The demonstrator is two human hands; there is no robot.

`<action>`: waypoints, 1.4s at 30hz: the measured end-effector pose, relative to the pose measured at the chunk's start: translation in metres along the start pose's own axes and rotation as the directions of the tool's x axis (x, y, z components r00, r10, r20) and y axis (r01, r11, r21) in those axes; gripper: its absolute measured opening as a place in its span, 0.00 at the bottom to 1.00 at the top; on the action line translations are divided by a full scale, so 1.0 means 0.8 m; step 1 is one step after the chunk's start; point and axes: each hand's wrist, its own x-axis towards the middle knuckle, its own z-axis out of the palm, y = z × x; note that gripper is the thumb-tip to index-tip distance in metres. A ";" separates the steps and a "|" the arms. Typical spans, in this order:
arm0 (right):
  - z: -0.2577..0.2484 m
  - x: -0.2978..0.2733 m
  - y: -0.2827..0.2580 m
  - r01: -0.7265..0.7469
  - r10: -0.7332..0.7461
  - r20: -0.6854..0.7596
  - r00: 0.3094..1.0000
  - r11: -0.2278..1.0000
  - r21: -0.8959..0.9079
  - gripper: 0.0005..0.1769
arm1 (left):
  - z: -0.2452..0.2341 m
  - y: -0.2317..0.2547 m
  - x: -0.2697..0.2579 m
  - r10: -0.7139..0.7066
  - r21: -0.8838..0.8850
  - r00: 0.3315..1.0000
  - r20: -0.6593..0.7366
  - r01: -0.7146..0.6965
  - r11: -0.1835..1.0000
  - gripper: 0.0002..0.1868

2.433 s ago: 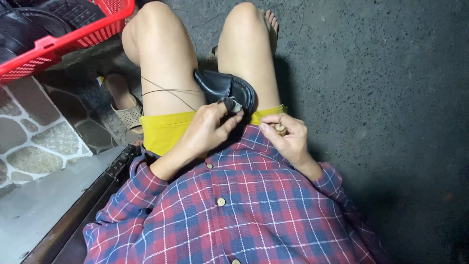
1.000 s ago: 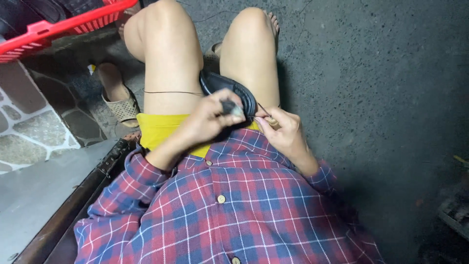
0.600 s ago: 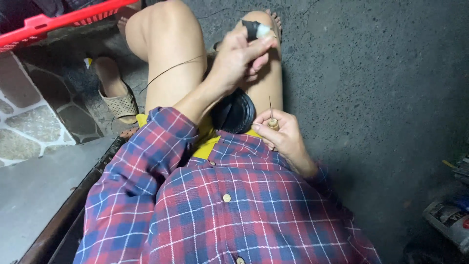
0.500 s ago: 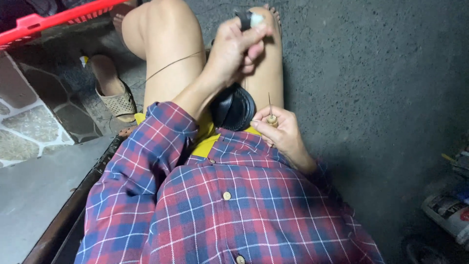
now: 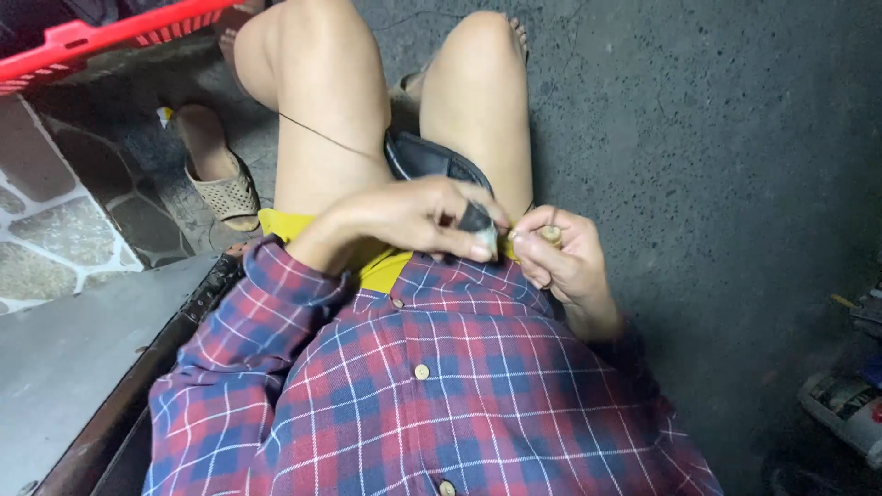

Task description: Hand-stitching the sole of a black sandal using an awl and thread to repair it.

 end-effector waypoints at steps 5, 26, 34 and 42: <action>-0.004 -0.008 -0.026 0.506 -0.476 0.287 0.831 0.435 -0.745 0.17 | -0.047 0.019 -0.051 -0.093 -0.038 0.827 -0.554 0.086 0.996 0.12; 0.018 -0.005 -0.055 0.264 -0.059 0.259 0.964 0.309 -0.914 0.23 | 0.026 -0.039 -0.021 0.323 0.784 0.863 -0.389 0.126 0.608 0.33; 0.010 -0.008 -0.050 0.196 -0.002 0.199 0.980 0.168 -0.966 0.24 | 0.032 -0.074 -0.015 0.330 0.822 0.856 -0.399 0.173 0.543 0.22; 0.023 -0.014 -0.069 0.199 0.051 0.192 0.980 -0.279 -0.940 0.28 | 0.037 -0.073 -0.013 0.356 0.827 0.832 -0.425 0.197 0.526 0.23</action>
